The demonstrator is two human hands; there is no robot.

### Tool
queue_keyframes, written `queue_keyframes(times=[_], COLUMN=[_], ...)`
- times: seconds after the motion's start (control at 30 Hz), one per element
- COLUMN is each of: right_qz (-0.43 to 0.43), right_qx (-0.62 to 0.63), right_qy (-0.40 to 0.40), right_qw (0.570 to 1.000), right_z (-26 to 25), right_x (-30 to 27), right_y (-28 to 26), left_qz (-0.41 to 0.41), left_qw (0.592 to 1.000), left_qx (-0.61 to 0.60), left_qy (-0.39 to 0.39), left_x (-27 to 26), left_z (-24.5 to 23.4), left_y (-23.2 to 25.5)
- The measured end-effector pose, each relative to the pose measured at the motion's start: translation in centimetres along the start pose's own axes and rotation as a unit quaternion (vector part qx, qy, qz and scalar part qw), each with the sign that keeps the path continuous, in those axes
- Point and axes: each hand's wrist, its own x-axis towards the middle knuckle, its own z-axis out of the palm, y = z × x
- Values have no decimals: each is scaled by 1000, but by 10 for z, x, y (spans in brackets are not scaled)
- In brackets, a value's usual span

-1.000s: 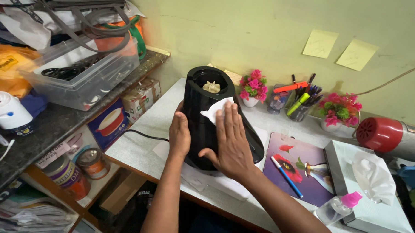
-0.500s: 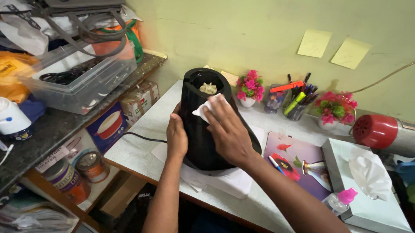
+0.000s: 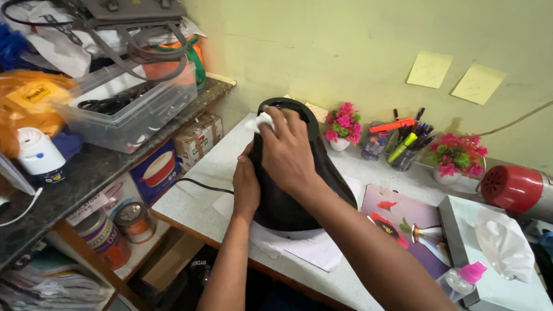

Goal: The person cleans the interior of a black air purifier using a cotton swab, then wipes the exterior with a tissue. The person rotates the device to access different sides and continues wiping until the surface appears clean.

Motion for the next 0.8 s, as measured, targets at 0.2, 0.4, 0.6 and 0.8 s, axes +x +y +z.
queue_keyframes(times=[0.2, 0.4, 0.6, 0.8], right_qz=[-115, -168, -181, -231], right_qx=[-159, -170, -76, -120], right_qy=[-155, -183, -237, -223], right_qw=[968, 953, 951, 939], right_z=[7, 13, -2, -25], right_x=[8, -8, -13, -36], right_y=[3, -6, 1, 0], left_qz=[-62, -71, -85, -52], left_qw=[998, 995, 995, 998], left_qx=[-31, -63, -35, -30], left_qy=[-9, 8, 27, 23], left_x=[4, 9, 8, 3], left_z=[-3, -2, -1, 1], left_y=[-9, -26, -25, -7])
